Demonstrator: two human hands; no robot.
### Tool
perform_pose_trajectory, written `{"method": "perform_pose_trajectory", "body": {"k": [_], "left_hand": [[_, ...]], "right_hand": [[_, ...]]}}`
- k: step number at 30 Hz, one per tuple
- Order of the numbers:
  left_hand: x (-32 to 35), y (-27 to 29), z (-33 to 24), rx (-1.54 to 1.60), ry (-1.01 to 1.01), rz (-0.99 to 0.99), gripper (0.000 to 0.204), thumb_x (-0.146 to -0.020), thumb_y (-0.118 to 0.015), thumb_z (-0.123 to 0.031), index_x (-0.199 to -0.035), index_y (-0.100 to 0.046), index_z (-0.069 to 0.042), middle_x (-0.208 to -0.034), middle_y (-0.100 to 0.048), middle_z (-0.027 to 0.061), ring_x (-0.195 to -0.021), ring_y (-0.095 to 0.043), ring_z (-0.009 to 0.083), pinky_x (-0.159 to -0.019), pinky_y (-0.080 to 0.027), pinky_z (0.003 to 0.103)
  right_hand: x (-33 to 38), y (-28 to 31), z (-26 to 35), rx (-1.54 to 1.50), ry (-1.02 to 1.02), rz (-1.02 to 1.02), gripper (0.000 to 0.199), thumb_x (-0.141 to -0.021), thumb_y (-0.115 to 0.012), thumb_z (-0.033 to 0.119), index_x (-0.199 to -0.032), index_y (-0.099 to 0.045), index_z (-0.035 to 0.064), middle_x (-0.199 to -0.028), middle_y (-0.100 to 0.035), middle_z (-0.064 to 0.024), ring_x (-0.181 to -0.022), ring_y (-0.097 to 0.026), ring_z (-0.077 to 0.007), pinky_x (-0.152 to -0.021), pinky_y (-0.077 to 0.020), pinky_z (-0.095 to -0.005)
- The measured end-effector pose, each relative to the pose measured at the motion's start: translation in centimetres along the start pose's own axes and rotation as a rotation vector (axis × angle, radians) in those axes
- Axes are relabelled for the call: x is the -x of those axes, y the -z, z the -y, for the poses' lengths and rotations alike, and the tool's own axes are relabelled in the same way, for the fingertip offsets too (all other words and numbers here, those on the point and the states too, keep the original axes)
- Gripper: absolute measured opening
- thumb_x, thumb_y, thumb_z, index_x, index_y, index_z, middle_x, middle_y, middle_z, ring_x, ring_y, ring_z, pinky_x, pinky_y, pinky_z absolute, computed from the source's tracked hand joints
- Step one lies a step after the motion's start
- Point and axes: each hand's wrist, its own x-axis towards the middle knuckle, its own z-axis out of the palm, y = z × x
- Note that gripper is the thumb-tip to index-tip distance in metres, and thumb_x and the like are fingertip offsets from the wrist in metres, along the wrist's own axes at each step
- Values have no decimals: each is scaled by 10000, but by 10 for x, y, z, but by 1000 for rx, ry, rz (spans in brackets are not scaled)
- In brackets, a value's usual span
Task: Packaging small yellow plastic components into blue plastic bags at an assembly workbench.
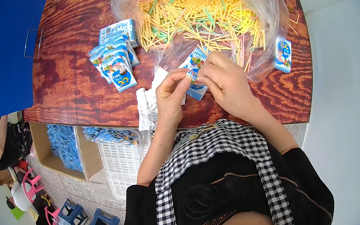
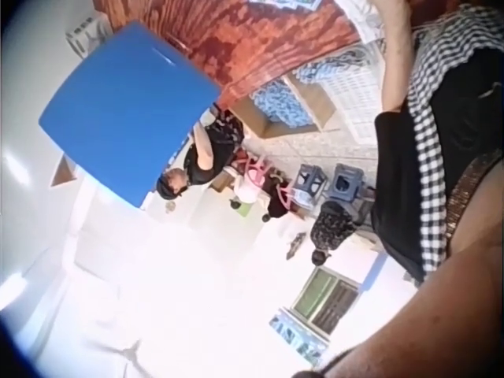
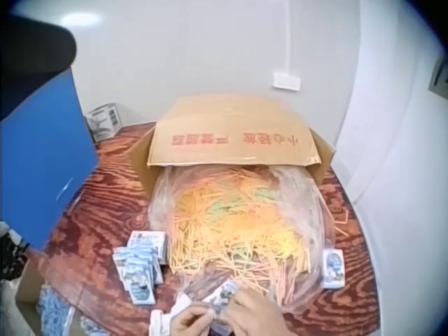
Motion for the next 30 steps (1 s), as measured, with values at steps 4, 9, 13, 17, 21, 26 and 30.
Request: {"method": "perform_pose_trajectory", "body": {"k": [4,9,13,17,21,26,30], "left_hand": [[2,-2,-17,-162,-143,51,69,-906,-589,-42,-949,-632,-8,-1020,-611,39,-914,-559,94,-805,-438,233],[8,-6,-33,-85,-41,-61,77,-934,-559,-55,-1004,-570,-25,-969,-586,9,-886,-535,60,-786,-422,200],[2,14,-33,-180,-158,-210,63,-947,-542,-70,-997,-539,-31,-878,-572,2,-820,-532,56,-729,-431,211],[-10,56,-50,-423,-283,-604,66,-967,-502,-85,-922,-512,-37,-770,-549,8,-724,-542,81,-692,-441,231],[-41,96,-40,-483,-383,-796,102,-962,-503,-110,-923,-512,-17,-886,-563,69,-813,-554,145,-716,-457,269],[-80,129,-17,-1014,-519,-921,197,-917,-555,-160,-943,-514,31,-1187,-466,178,-1073,-468,289,-898,-409,389],[-76,90,-31,-1173,-713,-927,198,-906,-556,-138,-991,-521,38,-1190,-482,184,-1077,-471,317,-945,-367,430]], "right_hand": [[-7,6,0,26,59,65,72,-788,-652,55,-789,-590,20,-747,-497,-104,-691,-552,-287,-594,-436,-367],[-17,-5,17,15,239,-31,99,-784,-653,64,-864,-610,22,-754,-529,-111,-662,-565,-283,-565,-439,-376],[-24,-23,13,-154,157,3,169,-806,-644,72,-964,-606,23,-825,-581,-121,-729,-597,-294,-614,-460,-368],[-11,-34,0,-238,55,80,160,-837,-633,99,-976,-600,28,-892,-615,-131,-807,-611,-312,-691,-474,-364],[2,-39,-19,-237,-63,167,132,-848,-622,110,-953,-604,31,-890,-616,-130,-817,-607,-310,-705,-471,-370],[9,-29,-34,-6,-193,-15,93,-850,-601,86,-918,-608,23,-868,-610,-134,-805,-606,-315,-698,-473,-367],[15,-16,-60,56,-234,-113,87,-853,-599,79,-907,-606,12,-852,-612,-145,-776,-609,-316,-686,-475,-368]]}}
